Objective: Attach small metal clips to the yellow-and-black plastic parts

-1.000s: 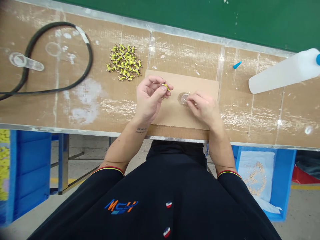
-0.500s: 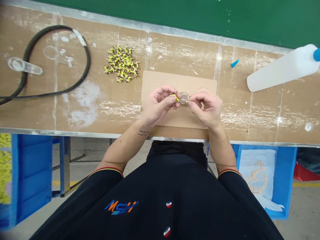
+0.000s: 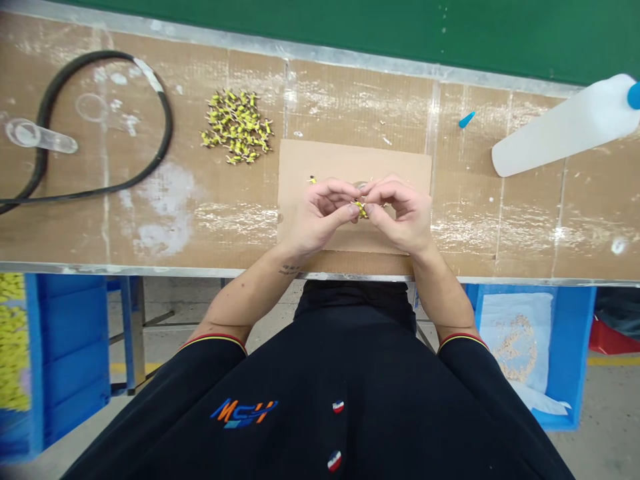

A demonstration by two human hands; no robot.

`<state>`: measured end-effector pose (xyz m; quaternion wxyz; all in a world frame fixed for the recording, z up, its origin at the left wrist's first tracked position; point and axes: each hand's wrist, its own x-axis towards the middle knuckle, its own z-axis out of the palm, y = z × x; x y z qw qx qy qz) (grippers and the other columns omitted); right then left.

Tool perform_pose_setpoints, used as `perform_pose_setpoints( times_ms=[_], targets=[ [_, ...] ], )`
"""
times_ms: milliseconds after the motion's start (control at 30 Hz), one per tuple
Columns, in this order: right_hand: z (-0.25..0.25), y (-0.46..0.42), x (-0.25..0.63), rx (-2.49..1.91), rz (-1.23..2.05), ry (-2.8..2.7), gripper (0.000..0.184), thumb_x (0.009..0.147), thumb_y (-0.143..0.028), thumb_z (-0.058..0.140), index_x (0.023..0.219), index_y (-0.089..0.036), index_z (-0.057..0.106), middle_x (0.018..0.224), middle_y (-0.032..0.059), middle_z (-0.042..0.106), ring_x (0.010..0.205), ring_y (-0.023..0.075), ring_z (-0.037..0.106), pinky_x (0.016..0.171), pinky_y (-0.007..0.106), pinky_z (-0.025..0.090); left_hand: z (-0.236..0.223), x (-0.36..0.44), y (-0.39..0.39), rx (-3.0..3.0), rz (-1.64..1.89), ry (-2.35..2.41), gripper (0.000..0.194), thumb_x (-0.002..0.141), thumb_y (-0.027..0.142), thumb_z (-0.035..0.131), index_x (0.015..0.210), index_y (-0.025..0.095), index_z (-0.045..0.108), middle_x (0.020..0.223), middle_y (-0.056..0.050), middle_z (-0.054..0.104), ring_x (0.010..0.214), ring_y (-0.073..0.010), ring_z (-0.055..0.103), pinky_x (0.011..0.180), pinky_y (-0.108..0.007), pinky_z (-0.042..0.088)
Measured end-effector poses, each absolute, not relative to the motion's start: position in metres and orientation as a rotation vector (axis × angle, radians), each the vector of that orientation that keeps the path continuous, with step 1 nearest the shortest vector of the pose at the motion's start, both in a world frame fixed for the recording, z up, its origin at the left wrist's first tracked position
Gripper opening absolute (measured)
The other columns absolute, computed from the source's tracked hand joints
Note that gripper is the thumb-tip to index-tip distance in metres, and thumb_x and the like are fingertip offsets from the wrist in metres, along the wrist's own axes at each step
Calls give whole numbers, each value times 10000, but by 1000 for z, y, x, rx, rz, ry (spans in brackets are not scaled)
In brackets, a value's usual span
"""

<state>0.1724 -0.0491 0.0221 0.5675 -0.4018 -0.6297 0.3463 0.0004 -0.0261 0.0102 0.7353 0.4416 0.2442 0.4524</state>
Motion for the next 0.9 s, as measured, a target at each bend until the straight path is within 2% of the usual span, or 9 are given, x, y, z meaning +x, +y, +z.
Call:
perform_pose_setpoints(
  times_ms=[133, 233, 433, 667, 767, 900],
  targets=[
    [23, -50, 172, -1077, 822, -1486, 229, 923, -476, 750, 824, -273, 711, 836, 29, 745, 883, 224, 774, 828, 446, 654, 10, -1, -27, 1007, 993, 571, 353, 796, 460, 907, 936, 188, 730, 891, -10, 776, 794, -98, 752, 782, -234, 650],
    [25, -50, 173, -1121, 816, -1496, 289, 910, -541, 746, 804, -275, 703, 817, 30, 734, 868, 227, 763, 836, 460, 651, 10, -1, -27, 1015, 983, 583, 364, 793, 476, 905, 929, 188, 728, 910, -14, 777, 808, -102, 755, 807, -244, 658],
    [27, -49, 173, -1130, 791, -1532, 276, 914, -518, 735, 776, -281, 702, 783, 27, 729, 842, 223, 752, 821, 456, 649, 13, -3, -26, 1027, 951, 619, 392, 785, 493, 906, 937, 173, 736, 933, -32, 780, 828, -116, 761, 816, -253, 659],
    [25, -49, 176, -1085, 808, -1548, 186, 919, -406, 735, 797, -268, 711, 813, 23, 740, 821, 202, 735, 786, 416, 623, 16, -4, -27, 1047, 967, 627, 350, 801, 456, 902, 934, 168, 753, 906, -30, 785, 812, -113, 761, 822, -258, 660],
    [26, -49, 177, -1131, 826, -1560, 219, 915, -434, 725, 782, -262, 704, 792, 26, 730, 793, 204, 717, 751, 408, 606, 14, -4, -27, 1109, 981, 643, 354, 815, 475, 886, 946, 172, 760, 904, -36, 788, 835, -126, 768, 842, -277, 661],
    [28, -49, 176, -1120, 834, -1547, 183, 900, -379, 733, 769, -255, 704, 759, 14, 716, 723, 179, 676, 682, 362, 562, 12, -4, -28, 1217, 1065, 661, 286, 860, 443, 853, 967, 188, 779, 922, -51, 800, 849, -140, 774, 841, -295, 658]
  ],
)
